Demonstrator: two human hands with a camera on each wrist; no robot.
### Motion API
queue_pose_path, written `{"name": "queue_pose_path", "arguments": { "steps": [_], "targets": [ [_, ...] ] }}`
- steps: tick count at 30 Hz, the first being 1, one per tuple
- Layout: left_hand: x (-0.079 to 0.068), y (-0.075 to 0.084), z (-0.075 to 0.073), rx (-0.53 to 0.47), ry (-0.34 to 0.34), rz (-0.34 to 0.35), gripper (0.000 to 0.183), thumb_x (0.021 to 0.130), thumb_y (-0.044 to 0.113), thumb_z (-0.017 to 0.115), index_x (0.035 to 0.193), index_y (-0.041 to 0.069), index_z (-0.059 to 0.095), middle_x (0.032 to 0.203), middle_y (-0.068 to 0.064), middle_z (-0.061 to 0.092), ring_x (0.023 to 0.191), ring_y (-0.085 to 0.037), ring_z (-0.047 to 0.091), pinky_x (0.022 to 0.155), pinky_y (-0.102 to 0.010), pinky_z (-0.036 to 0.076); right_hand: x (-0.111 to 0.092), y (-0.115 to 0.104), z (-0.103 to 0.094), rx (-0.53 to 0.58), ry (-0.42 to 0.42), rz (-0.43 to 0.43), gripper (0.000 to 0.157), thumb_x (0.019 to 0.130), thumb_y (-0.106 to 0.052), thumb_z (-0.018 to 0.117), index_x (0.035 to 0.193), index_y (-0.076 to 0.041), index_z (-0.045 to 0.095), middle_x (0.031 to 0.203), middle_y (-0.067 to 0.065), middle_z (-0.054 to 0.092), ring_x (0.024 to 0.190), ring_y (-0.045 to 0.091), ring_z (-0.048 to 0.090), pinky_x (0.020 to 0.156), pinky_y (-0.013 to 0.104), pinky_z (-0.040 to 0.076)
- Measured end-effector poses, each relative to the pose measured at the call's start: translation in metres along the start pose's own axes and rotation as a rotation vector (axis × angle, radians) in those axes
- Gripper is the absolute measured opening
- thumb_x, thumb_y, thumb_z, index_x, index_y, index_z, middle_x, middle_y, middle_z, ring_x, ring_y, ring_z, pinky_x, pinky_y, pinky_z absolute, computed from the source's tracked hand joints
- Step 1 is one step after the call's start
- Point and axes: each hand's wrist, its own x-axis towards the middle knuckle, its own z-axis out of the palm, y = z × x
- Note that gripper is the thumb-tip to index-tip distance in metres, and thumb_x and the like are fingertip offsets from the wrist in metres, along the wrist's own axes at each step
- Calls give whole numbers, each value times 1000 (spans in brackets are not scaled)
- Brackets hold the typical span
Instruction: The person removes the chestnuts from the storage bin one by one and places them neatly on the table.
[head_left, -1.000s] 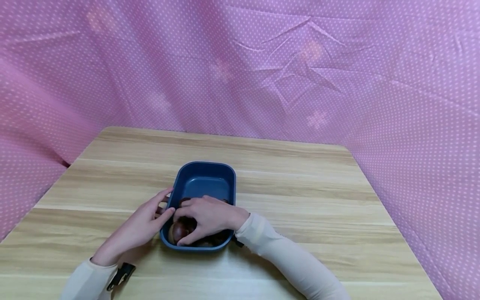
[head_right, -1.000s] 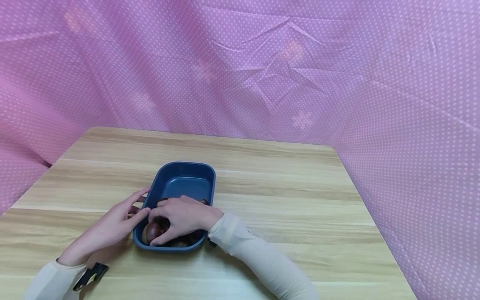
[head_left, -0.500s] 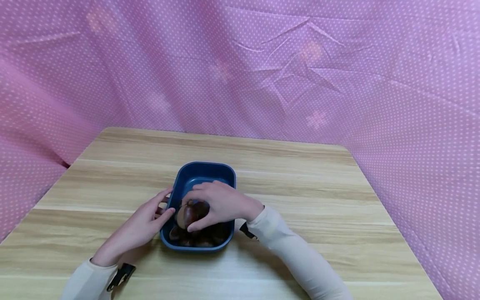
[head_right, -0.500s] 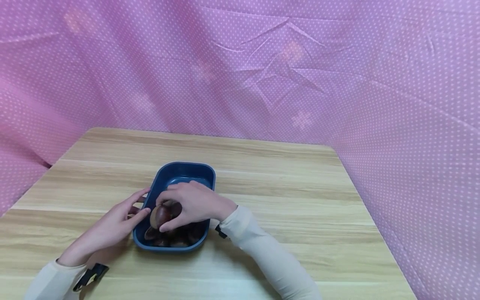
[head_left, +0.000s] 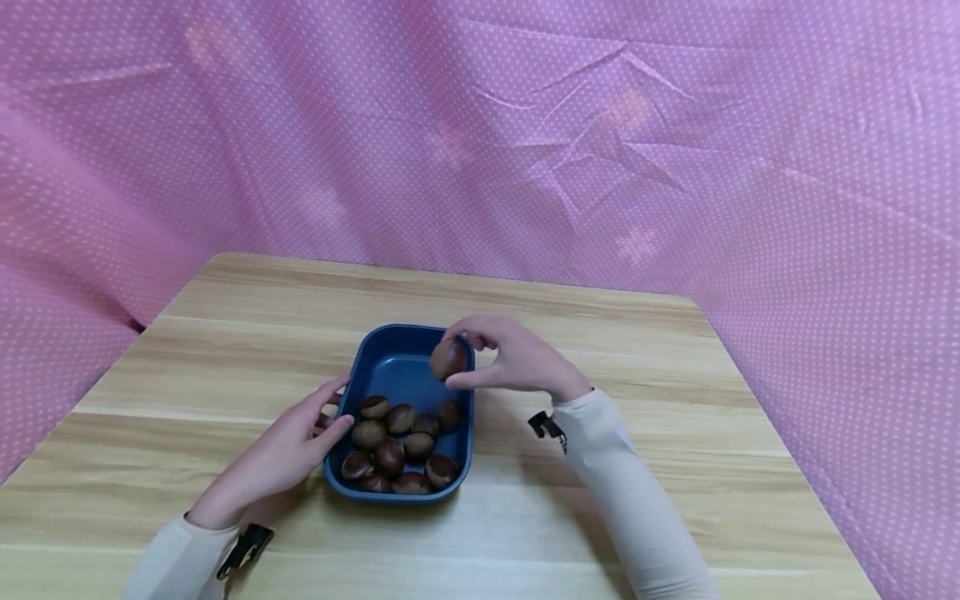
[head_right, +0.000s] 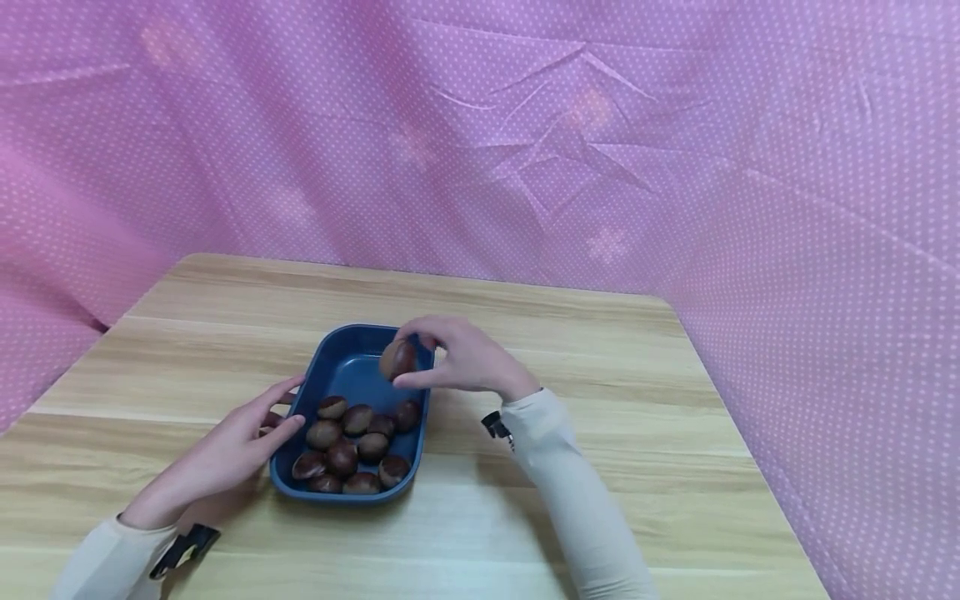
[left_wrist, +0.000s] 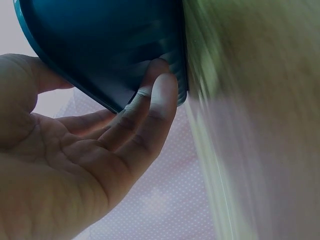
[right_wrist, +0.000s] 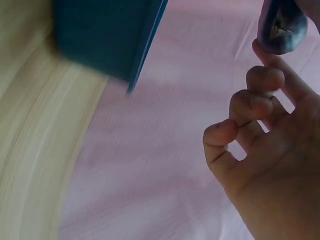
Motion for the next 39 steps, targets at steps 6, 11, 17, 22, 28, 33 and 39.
{"name": "queue_pose_path", "arguments": {
  "steps": [6, 11, 17, 22, 28, 33, 39],
  "targets": [
    [-1, -1, 0, 4, -7, -2, 59, 108, 18, 53, 159, 1, 29, 139, -25, 55, 103, -23, 68, 78, -33, 57, -15, 34, -15, 33, 41, 136, 42, 84, -46, 83, 120, -36, 66, 93, -8, 62, 83, 16, 54, 73, 33, 45],
    [-1, 1, 0, 7, -5, -4, 59, 108, 18, 53, 159, 0, 28, 139, -25, 55, 103, -23, 68, 78, -33, 57, -22, 57, -18, 66, 39, 196, 44, 83, -45, 84, 122, -33, 67, 96, -6, 64, 90, 28, 58, 75, 34, 47],
    [-1, 2, 0, 5, -2, -1, 59, 108, 18, 53, 159, 0, 29, 138, -24, 55, 102, -22, 68, 77, -31, 56, -28, 81, -15, 68, 19, 205, 41, 85, -40, 84, 121, -30, 68, 97, -5, 65, 88, 26, 59, 73, 34, 47],
    [-2, 2, 1, 6, -2, -2, 59, 108, 17, 53, 159, 0, 29, 139, -25, 55, 103, -23, 68, 78, -32, 56, -33, 95, -7, 92, -22, 256, 42, 86, -40, 83, 123, -30, 68, 97, -4, 65, 85, 18, 55, 72, 35, 47],
    [-2, 2, 1, 11, -2, -5, 59, 108, 18, 53, 159, 1, 29, 139, -24, 55, 102, -22, 68, 77, -32, 56, -36, 105, -1, 114, -39, 335, 31, 87, -36, 82, 114, -24, 70, 98, 2, 62, 88, 20, 52, 76, 35, 44],
    [-2, 2, 1, 13, -1, -7, 60, 108, 19, 53, 159, 1, 28, 139, -24, 55, 102, -22, 68, 77, -31, 56, -36, 105, 0, 85, -20, 389, 20, 89, -37, 80, 101, -23, 71, 97, 0, 64, 91, 19, 56, 80, 36, 46],
    [-2, 3, 1, 12, -5, -2, 59, 108, 19, 52, 159, 0, 28, 139, -25, 54, 102, -22, 68, 76, -30, 56, -35, 100, -1, 77, -69, 417, 23, 89, -38, 80, 103, -24, 69, 98, -1, 64, 93, 20, 57, 81, 38, 48]
  ]
}}
